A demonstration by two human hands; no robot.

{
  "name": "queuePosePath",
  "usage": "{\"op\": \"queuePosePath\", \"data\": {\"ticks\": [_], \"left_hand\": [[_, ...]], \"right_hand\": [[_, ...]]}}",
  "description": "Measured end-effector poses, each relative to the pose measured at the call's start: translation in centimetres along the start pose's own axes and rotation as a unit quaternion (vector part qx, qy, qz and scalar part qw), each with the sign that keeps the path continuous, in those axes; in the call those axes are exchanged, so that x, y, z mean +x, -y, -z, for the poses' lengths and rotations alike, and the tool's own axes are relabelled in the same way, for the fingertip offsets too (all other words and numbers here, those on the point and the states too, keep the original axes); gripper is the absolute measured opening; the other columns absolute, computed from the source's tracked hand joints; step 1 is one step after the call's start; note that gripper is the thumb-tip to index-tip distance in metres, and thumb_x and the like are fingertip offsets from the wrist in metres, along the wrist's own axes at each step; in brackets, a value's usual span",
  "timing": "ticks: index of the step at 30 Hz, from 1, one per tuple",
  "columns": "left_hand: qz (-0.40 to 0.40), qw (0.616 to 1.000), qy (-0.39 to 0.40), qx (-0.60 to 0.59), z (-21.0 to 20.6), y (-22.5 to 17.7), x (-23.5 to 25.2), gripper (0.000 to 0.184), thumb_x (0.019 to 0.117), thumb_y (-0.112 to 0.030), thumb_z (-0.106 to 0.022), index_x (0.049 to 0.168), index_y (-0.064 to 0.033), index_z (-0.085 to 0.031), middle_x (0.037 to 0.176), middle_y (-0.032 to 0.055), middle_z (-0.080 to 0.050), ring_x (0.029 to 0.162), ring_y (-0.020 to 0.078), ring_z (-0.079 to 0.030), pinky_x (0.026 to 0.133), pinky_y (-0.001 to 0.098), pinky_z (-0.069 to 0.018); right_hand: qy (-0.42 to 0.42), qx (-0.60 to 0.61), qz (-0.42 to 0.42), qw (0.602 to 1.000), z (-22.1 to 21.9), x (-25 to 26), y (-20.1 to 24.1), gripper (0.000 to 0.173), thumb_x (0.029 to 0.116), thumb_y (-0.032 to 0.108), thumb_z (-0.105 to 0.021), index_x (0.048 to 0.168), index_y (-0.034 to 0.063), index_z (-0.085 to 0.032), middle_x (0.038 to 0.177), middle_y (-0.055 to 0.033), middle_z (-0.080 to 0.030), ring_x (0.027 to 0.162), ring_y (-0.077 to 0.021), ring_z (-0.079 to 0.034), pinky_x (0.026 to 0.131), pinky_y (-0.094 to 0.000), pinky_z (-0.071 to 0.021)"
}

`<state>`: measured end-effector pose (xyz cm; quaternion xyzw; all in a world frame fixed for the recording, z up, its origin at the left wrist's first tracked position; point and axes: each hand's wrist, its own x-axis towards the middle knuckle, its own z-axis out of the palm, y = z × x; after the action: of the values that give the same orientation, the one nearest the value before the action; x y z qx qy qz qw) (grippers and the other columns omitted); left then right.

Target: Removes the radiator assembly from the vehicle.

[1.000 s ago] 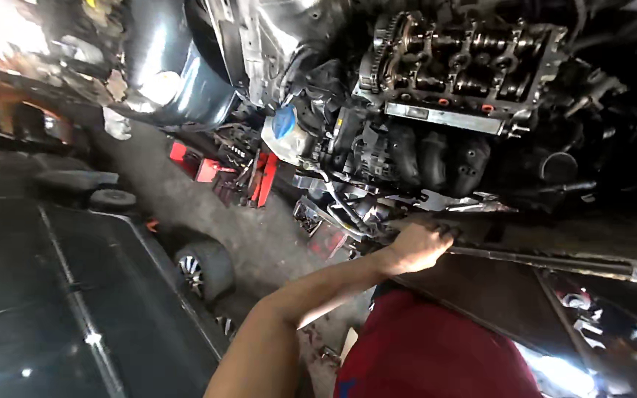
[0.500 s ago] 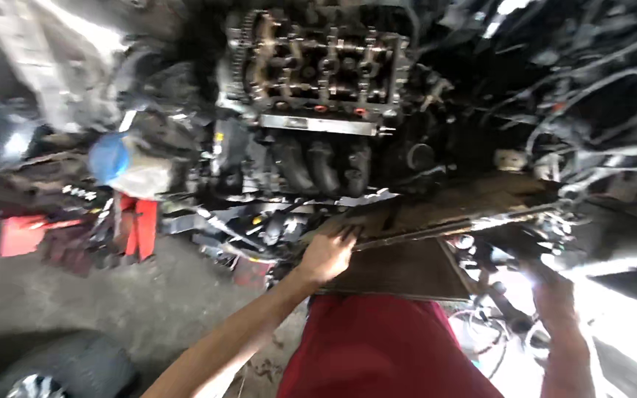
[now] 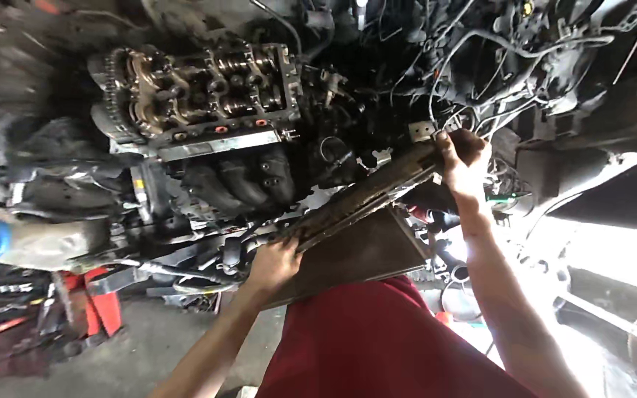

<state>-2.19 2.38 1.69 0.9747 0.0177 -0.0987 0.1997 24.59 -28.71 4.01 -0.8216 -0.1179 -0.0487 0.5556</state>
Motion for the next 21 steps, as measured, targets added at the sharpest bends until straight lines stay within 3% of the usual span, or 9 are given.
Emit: {"op": "queuePosePath", "data": {"ticks": [5, 9, 13, 16, 19, 21], "left_hand": [[0.001, 1.000, -0.007, -0.005, -0.3, 0.3, -1.4, 0.037, 0.0895, -0.014, -0.068, 0.121, 0.0055, -0.071, 0.107, 0.0279, -0.073, 0.090, 0.0480, -0.073, 0.074, 0.0652, -0.0574], [-0.004, 0.999, -0.042, -0.006, -0.1, 0.9, -2.6, 0.035, 0.0873, -0.014, -0.069, 0.115, 0.0068, -0.072, 0.106, 0.0273, -0.074, 0.087, 0.0465, -0.074, 0.071, 0.0633, -0.0583], [-0.053, 0.995, -0.077, -0.016, -0.1, 1.7, -3.2, 0.041, 0.0884, -0.018, -0.063, 0.121, 0.0058, -0.070, 0.108, 0.0243, -0.075, 0.087, 0.0428, -0.075, 0.070, 0.0587, -0.0599], [-0.065, 0.992, -0.108, -0.026, -0.5, 1.8, -3.3, 0.039, 0.0863, -0.013, -0.062, 0.120, 0.0035, -0.071, 0.112, 0.0212, -0.075, 0.090, 0.0385, -0.076, 0.073, 0.0541, -0.0609], [-0.062, 0.991, -0.112, -0.030, -0.9, 1.8, -3.3, 0.039, 0.0855, -0.010, -0.062, 0.122, 0.0023, -0.072, 0.113, 0.0203, -0.075, 0.094, 0.0382, -0.076, 0.075, 0.0545, -0.0609], [-0.062, 0.992, -0.110, -0.028, -0.6, 1.8, -3.3, 0.039, 0.0847, -0.009, -0.062, 0.120, 0.0025, -0.072, 0.112, 0.0202, -0.075, 0.093, 0.0380, -0.076, 0.075, 0.0546, -0.0607]], "right_hand": [[-0.034, -0.042, -0.008, 0.999, -0.3, -1.6, 1.3, 0.021, 0.0997, 0.024, -0.061, 0.084, 0.0111, -0.064, 0.069, 0.0102, -0.061, 0.062, 0.0037, -0.059, 0.061, -0.0199, -0.0523], [-0.025, -0.058, -0.052, 0.997, -0.7, -3.3, 4.7, 0.021, 0.1033, 0.027, -0.057, 0.091, 0.0116, -0.063, 0.069, 0.0082, -0.059, 0.059, 0.0036, -0.058, 0.056, -0.0184, -0.0516], [-0.069, -0.042, -0.010, 0.997, -0.9, -3.7, 5.4, 0.019, 0.1019, 0.022, -0.057, 0.088, 0.0118, -0.062, 0.070, 0.0111, -0.059, 0.060, 0.0053, -0.058, 0.058, -0.0176, -0.0521], [-0.088, -0.011, 0.006, 0.996, -1.0, -4.3, 4.5, 0.020, 0.1034, 0.025, -0.057, 0.087, 0.0147, -0.060, 0.069, 0.0095, -0.058, 0.057, 0.0005, -0.058, 0.054, -0.0213, -0.0527], [-0.089, 0.039, 0.023, 0.995, -0.7, -4.6, 4.4, 0.008, 0.1022, 0.019, -0.058, 0.099, 0.0131, -0.062, 0.080, 0.0109, -0.065, 0.071, -0.0003, -0.066, 0.068, -0.0239, -0.0599], [-0.096, 0.032, 0.024, 0.995, -0.7, -4.7, 4.9, 0.006, 0.1011, 0.017, -0.057, 0.098, 0.0141, -0.062, 0.079, 0.0139, -0.065, 0.071, 0.0025, -0.065, 0.067, -0.0214, -0.0590]]}}
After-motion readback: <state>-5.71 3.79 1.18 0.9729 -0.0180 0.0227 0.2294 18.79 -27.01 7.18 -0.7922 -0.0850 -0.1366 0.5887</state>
